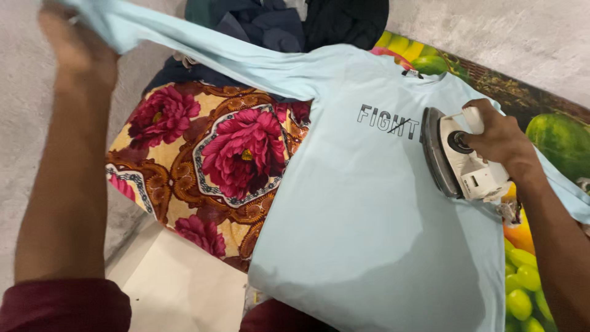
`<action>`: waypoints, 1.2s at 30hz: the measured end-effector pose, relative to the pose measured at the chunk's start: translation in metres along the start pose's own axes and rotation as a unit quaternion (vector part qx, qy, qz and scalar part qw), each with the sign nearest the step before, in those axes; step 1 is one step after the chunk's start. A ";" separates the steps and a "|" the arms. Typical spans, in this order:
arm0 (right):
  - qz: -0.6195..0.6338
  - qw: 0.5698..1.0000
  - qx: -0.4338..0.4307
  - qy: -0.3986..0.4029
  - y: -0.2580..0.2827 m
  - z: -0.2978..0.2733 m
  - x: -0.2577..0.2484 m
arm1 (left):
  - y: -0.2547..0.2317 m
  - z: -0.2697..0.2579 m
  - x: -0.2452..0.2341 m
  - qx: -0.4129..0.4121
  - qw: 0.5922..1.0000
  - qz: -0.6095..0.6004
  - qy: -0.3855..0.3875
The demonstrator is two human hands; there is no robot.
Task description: The person irons a light blue long-sleeved shirt laid out on a patterned surface. They use a white electric iron to smooth the front and sleeves, then fold the shirt neatly.
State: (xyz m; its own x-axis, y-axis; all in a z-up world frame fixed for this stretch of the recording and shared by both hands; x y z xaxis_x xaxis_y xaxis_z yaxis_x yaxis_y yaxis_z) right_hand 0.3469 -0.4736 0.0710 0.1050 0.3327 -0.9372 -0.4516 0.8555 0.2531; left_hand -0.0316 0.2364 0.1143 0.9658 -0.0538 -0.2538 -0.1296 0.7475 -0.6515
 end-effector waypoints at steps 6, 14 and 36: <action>0.023 0.997 0.058 0.035 -0.003 -0.005 0.001 | 0.043 -0.005 -0.036 -0.006 0.996 0.088 -0.015; -0.030 1.000 0.010 0.002 -0.001 0.002 0.000 | 0.081 -0.005 -0.049 0.008 0.980 0.199 0.016; 0.019 0.998 0.049 0.045 0.018 -0.010 -0.011 | -0.239 -0.197 0.332 0.347 0.909 0.131 0.189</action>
State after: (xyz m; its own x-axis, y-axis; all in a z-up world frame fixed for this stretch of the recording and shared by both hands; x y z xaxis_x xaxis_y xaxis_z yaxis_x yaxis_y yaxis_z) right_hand 0.3287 -0.4662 0.0832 0.0073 0.3325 -0.9431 -0.3641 0.8792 0.3072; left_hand 0.2759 -0.0903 0.0447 0.7591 0.0613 -0.6480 -0.0452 0.9981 0.0415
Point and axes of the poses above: each hand's wrist, its own z-axis towards the middle knuckle, its own x-axis out of the palm, y = z × x, the point moved 8 cm from there along z, towards the middle knuckle, and after that the axes turned 10 degrees about -y, right-handed, at the moved point
